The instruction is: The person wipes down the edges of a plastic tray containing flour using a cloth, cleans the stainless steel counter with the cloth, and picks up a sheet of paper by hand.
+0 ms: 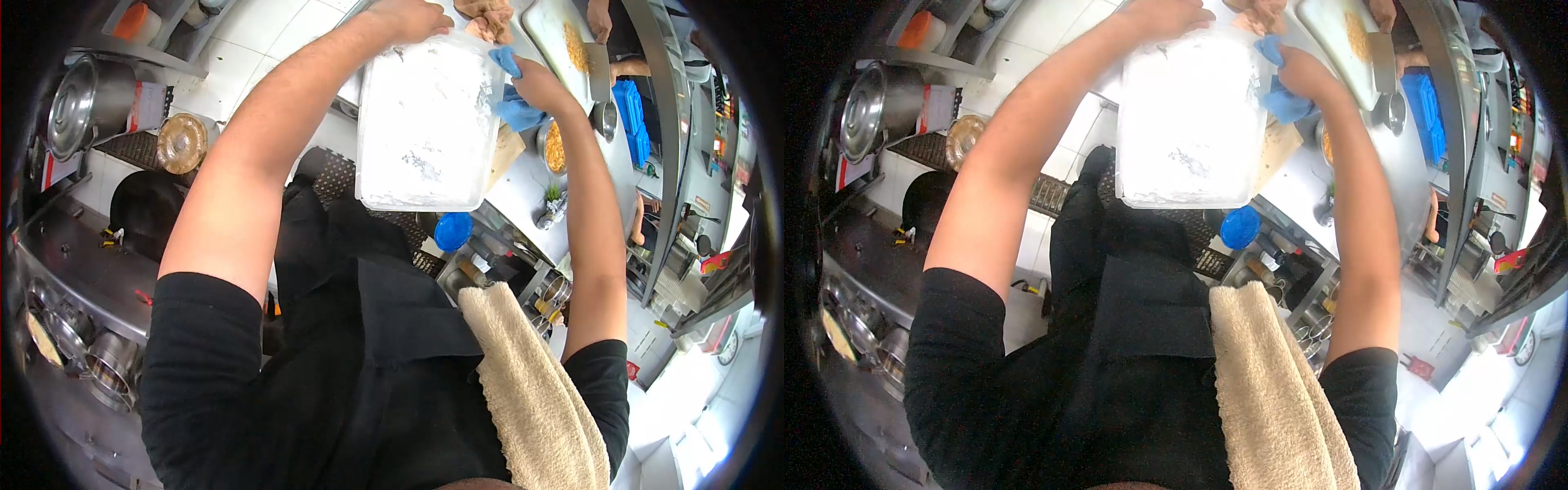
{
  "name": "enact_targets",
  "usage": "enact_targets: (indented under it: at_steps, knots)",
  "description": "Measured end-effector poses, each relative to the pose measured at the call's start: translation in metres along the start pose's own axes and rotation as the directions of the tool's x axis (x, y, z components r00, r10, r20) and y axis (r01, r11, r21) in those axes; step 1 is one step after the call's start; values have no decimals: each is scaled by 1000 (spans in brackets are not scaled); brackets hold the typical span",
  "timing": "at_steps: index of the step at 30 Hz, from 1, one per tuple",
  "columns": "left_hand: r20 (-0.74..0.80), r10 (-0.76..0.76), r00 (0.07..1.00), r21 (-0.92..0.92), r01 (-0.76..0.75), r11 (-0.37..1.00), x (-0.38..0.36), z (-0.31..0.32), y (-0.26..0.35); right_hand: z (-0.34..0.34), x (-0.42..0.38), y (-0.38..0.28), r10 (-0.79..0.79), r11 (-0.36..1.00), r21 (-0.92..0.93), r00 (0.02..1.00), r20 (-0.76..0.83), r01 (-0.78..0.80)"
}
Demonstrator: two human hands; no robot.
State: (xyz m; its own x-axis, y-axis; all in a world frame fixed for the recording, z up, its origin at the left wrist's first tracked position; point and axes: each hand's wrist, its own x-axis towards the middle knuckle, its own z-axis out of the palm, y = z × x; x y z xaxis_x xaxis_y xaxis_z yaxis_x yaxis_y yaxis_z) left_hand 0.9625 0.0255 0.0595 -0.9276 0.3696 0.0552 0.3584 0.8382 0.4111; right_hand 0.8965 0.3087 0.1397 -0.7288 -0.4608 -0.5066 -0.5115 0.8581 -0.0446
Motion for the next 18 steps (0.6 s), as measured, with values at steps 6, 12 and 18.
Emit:
enact_targets:
  at_steps: [6, 12, 18]
  knots:
    - [46, -71, 996, -5, 72, 997, -4, -5, 3, 13, -8, -23, 30, 920, -391, 999, -16, -34]
    - [62, -48, 997, 22, 46, 999, -5, -15, 7, 63, -80, -40, 123, 920, -381, 991, 61, -90]
    - [30, 36, 999, -1, -36, 999, -3, -5, -1, 107, -173, -66, 184, 959, -247, 968, 168, -139]
